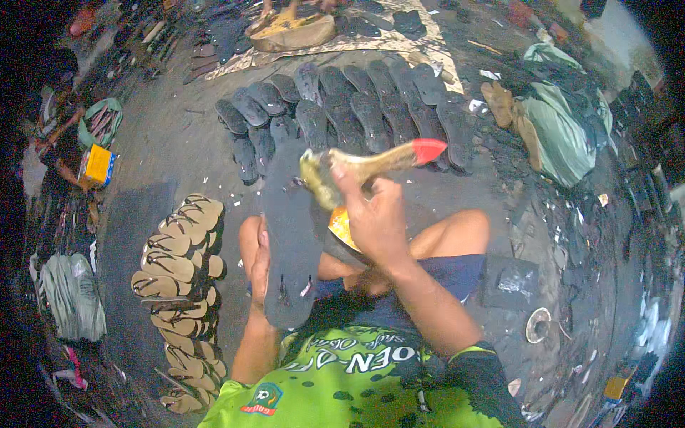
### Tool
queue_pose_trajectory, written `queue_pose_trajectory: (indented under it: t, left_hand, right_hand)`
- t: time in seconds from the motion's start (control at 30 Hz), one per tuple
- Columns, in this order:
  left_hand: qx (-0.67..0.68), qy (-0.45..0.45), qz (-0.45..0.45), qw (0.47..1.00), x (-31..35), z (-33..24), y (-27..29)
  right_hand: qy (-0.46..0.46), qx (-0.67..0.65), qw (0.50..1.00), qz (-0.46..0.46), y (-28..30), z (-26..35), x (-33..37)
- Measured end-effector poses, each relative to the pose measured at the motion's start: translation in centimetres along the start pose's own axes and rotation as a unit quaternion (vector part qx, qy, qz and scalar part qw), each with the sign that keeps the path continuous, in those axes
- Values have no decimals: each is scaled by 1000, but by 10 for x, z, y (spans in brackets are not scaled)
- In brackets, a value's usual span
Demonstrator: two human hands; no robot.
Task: The person sits on the floor and repeatedly picks up black slipper soles, applies a yellow substance with a brush, and places them in a row. The person handles the soles one at a time, dipping the brush into a container between applications.
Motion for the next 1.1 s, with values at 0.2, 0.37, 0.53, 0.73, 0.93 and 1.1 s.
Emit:
queue_pose_trajectory:
  t: [0.2, 0.37, 0.53, 0.73, 0.93, 1.1]
  left_hand:
    - [174, 61, 86, 979, 6, 4, -8]
    - [144, 20, -8, 989, -25, 2, -6]
    - [82, -42, -33, 995, -45, -2, 0]
    - [146, -18, -4, 989, -51, 7, 12]
    - [139, -70, 116, 981, -39, 5, -9]
    - [57, -13, 1, 998, -16, 10, -25]
  right_hand:
    - [404, 246, 855, 213, -25, 56, 36]
    - [392, 244, 823, 331, -37, 31, 82]
    - [413, 253, 832, 270, -37, 36, 87]
    - [355, 248, 835, 340, -43, 29, 96]
    - [352, 196, 894, 195, -35, 51, 52]
    - [229, 142, 962, 52, -23, 66, -15]
Point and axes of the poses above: each hand's wrist, its own x-axis away from the middle knuckle, its own y-axis out of the back of the hand, z = x × y, the point moved 7 cm from there along -x, towards the middle knuckle, and after that the axes turned 11 degrees about -y, right-handed, at the moved point
